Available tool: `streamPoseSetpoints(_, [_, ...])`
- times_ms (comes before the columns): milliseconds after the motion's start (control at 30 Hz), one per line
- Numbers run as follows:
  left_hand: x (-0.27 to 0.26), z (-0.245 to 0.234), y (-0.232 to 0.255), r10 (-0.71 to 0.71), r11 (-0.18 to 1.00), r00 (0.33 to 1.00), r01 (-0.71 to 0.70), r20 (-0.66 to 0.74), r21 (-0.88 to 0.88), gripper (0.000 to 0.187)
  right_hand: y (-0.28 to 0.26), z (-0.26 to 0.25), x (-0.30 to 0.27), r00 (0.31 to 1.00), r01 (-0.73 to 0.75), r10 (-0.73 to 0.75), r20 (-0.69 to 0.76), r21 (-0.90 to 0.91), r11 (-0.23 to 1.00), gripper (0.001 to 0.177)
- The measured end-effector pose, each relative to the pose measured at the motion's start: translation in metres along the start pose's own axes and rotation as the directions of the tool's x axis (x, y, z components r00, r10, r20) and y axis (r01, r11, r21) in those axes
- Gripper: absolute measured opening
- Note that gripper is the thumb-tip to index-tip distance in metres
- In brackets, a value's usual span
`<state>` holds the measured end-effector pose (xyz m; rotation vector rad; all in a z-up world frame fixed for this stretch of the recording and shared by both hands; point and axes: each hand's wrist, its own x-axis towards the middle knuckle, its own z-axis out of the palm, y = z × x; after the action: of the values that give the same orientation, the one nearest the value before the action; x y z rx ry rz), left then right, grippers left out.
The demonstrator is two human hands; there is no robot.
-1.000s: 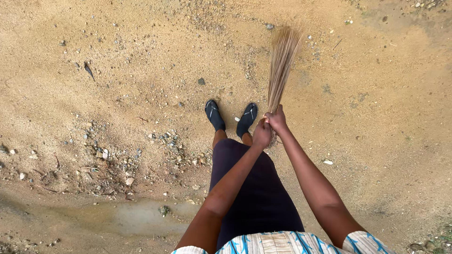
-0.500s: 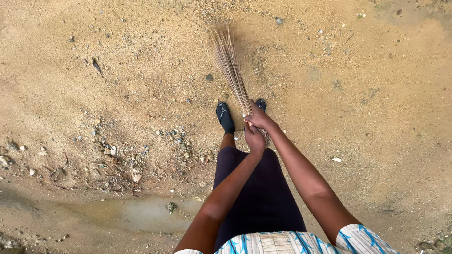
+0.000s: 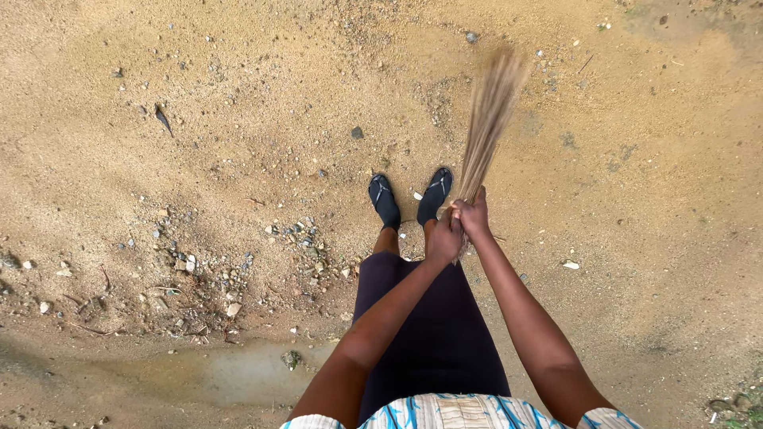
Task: The person sweeps a dirt and gravel ground using a handheld broom made of sticks, moving debris across the surface.
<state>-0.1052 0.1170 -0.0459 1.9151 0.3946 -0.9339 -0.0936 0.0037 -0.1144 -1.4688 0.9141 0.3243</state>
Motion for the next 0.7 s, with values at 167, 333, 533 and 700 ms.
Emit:
streamPoseSetpoints(167, [0.057, 0.004, -0.026, -0.071, 0.992, 0.992, 0.060, 0.108, 0.107, 0.047, 0.019, 0.016, 0.032, 0.989, -0.149, 0.147, -0.021, -0.120, 0.982, 0.043])
streamPoseSetpoints(333, [0.044, 0.010, -0.062, -0.160, 0.967, 0.965, 0.111, -0.206, -0.230, 0.048, 0.012, 0.060, 0.042, 0.947, -0.033, 0.192, 0.259, -0.514, 0.857, 0.058])
streamPoseSetpoints(533, [0.007, -0.003, -0.062, -0.141, 0.916, 0.897, -0.041, -0.418, -0.398, 0.047, 0.015, 0.090, 0.019, 0.904, 0.030, 0.294, 0.312, -0.730, 0.683, 0.100])
streamPoseSetpoints(700, [-0.046, 0.015, -0.045, -0.133, 0.941, 0.888, -0.026, -0.440, -0.337, 0.048, 0.019, 0.053, -0.017, 0.914, 0.220, 0.030, 0.405, -0.555, 0.802, 0.106])
